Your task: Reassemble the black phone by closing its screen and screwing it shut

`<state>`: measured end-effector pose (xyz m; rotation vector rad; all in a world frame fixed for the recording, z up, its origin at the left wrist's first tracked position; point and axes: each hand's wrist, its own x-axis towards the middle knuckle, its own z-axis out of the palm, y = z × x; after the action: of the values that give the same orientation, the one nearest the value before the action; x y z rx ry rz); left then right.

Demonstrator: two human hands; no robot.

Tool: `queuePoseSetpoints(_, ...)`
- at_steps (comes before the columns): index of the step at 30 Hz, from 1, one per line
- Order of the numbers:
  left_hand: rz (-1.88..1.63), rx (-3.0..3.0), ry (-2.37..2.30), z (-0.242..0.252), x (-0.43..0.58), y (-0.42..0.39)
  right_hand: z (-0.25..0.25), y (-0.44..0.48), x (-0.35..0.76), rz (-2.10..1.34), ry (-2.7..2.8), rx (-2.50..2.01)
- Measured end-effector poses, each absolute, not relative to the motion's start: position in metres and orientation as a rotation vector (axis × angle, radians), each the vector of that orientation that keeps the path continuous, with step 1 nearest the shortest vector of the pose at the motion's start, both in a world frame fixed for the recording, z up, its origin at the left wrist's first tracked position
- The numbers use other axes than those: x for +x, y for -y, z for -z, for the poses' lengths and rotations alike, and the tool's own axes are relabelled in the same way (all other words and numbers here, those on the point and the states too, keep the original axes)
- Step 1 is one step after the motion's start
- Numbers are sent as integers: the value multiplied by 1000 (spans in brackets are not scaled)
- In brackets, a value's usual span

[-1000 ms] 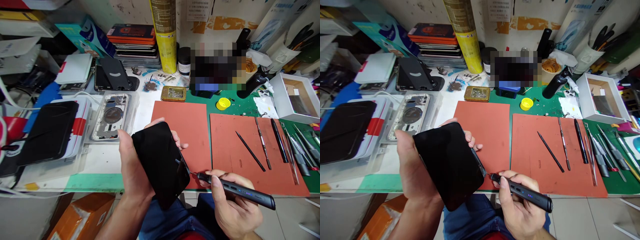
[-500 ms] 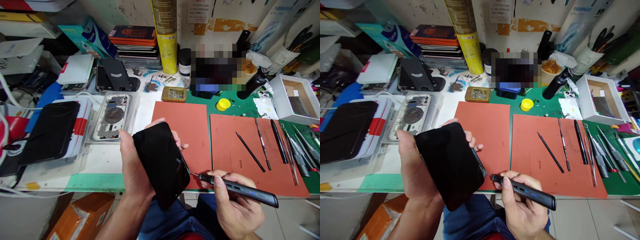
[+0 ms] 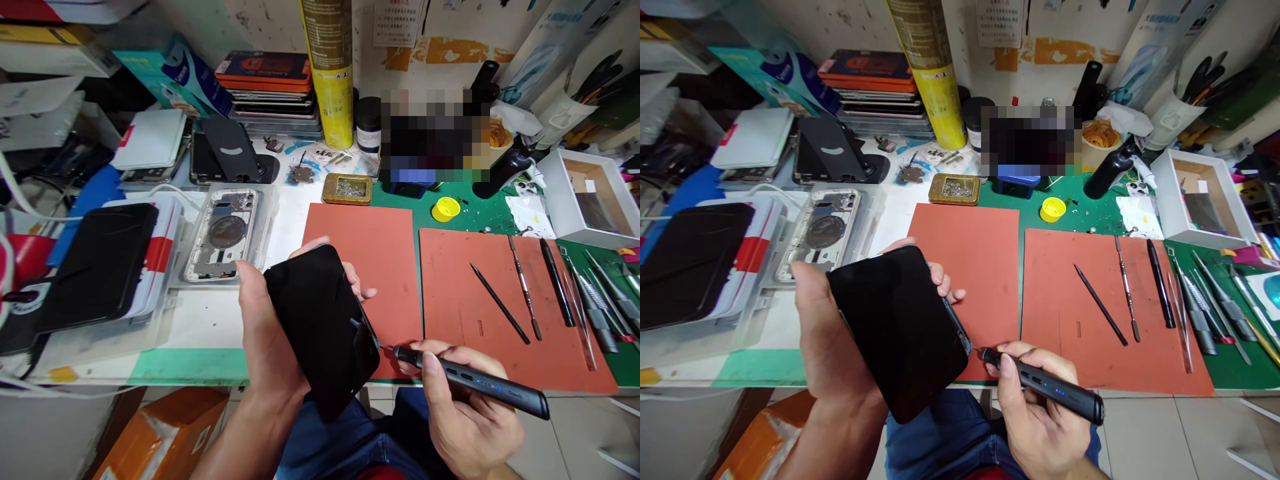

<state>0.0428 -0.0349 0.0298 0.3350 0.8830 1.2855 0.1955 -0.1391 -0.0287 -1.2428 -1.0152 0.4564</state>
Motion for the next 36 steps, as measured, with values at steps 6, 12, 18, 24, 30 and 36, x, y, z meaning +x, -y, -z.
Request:
queuePoseSetpoints(6, -1277, 344, -870, -30, 42, 37, 29, 138, 196, -451, 1009, -1234)
queuePoseSetpoints(12, -1280, 338, -880, -30, 42, 37, 30, 142, 196, -522, 964, -1205)
queuePoseSetpoints(18, -1283, 329, -874, -32, 43, 35, 29, 140, 196, -499, 992, -1203)
queuePoseSetpoints(24, -1267, 339, -891, -31, 41, 38, 29, 138, 196, -473, 1004, -1215)
queuePoseSetpoints(30, -1269, 334, -893, -30, 41, 36, 30, 140, 195, -470, 1002, -1233)
queuePoseSetpoints(36, -1272, 337, -905, -31, 43, 37, 28, 138, 195, -473, 1001, -1206)
